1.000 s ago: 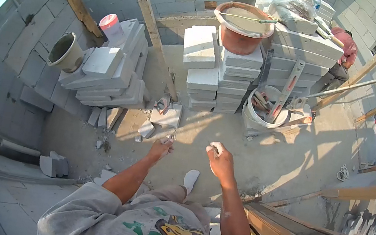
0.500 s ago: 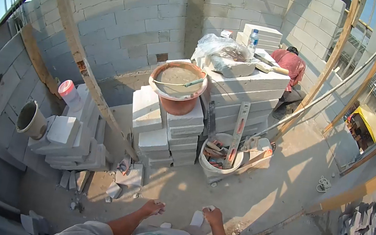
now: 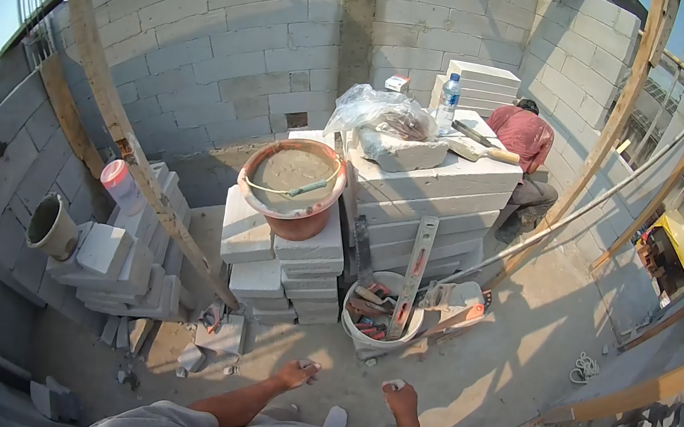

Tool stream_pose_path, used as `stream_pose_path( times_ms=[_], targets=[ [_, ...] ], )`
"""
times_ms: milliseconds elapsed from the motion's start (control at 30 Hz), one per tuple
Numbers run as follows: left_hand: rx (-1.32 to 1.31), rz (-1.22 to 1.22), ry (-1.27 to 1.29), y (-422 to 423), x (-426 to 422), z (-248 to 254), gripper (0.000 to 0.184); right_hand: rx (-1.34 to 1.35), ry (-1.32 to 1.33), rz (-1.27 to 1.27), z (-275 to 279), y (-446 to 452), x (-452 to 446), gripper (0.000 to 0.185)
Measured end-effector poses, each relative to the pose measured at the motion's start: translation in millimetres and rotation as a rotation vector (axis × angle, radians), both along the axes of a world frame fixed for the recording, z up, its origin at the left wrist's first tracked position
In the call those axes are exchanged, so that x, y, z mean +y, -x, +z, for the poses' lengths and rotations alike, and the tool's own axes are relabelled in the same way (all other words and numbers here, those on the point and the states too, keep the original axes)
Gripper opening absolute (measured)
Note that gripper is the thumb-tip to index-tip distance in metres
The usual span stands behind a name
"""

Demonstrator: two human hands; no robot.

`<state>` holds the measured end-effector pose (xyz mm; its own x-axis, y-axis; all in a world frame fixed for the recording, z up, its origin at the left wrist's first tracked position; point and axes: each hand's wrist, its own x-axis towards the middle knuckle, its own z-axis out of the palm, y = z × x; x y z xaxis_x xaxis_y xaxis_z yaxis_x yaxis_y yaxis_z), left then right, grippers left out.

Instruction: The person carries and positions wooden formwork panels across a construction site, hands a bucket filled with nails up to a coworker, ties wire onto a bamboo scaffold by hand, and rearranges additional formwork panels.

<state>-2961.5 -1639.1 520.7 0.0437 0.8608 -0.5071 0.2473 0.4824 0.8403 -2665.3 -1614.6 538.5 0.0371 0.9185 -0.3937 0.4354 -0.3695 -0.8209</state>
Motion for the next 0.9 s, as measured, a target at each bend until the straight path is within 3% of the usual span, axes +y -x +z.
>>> stream_pose_path(
  times_ms=[200, 267, 367, 467, 533, 633, 767, 900],
  targets=[
    [0.081, -0.138, 0.123, 2.0, 5.9, -8.0, 0.040, 0.028, 0.074, -0.016, -27.1, 1.5, 2.4, 0.020],
    [0.071, -0.169, 0.125, 7.1, 24.2, -6.4, 0.040, 0.017, 0.098, -0.008, -31.8, 2.5, 4.7, 0.021],
    [0.044, -0.211, 0.078, 5.2, 63.5, 3.5, 0.040, 0.014, 0.147, -0.082, 5.1, 9.8, 18.8, 0.020],
    [-0.037, -0.283, 0.039, -2.1, 112.0, -6.9, 0.041, -0.064, 0.032, -0.129, -26.9, -4.9, 44.9, 0.022],
    [-0.005, -0.377, 0.013, -14.2, 140.9, 21.6, 0.042, -0.198, 0.074, -0.121, 25.0, 1.4, 58.3, 0.035],
    [-0.106, -0.466, -0.026, -21.9, 174.1, 6.3, 0.043, -0.240, 0.054, -0.168, 74.8, 6.8, 72.4, 0.033],
    [-0.194, -0.532, 0.049, -45.5, 188.6, 40.2, 0.042, -0.228, -0.006, -0.358, 65.0, 2.8, 63.7, 0.035],
    [-0.180, -0.681, 0.202, -60.3, 194.1, 9.8, 0.049, -0.226, 0.140, -0.461, 43.6, -9.8, 41.8, 0.035]
  ],
)
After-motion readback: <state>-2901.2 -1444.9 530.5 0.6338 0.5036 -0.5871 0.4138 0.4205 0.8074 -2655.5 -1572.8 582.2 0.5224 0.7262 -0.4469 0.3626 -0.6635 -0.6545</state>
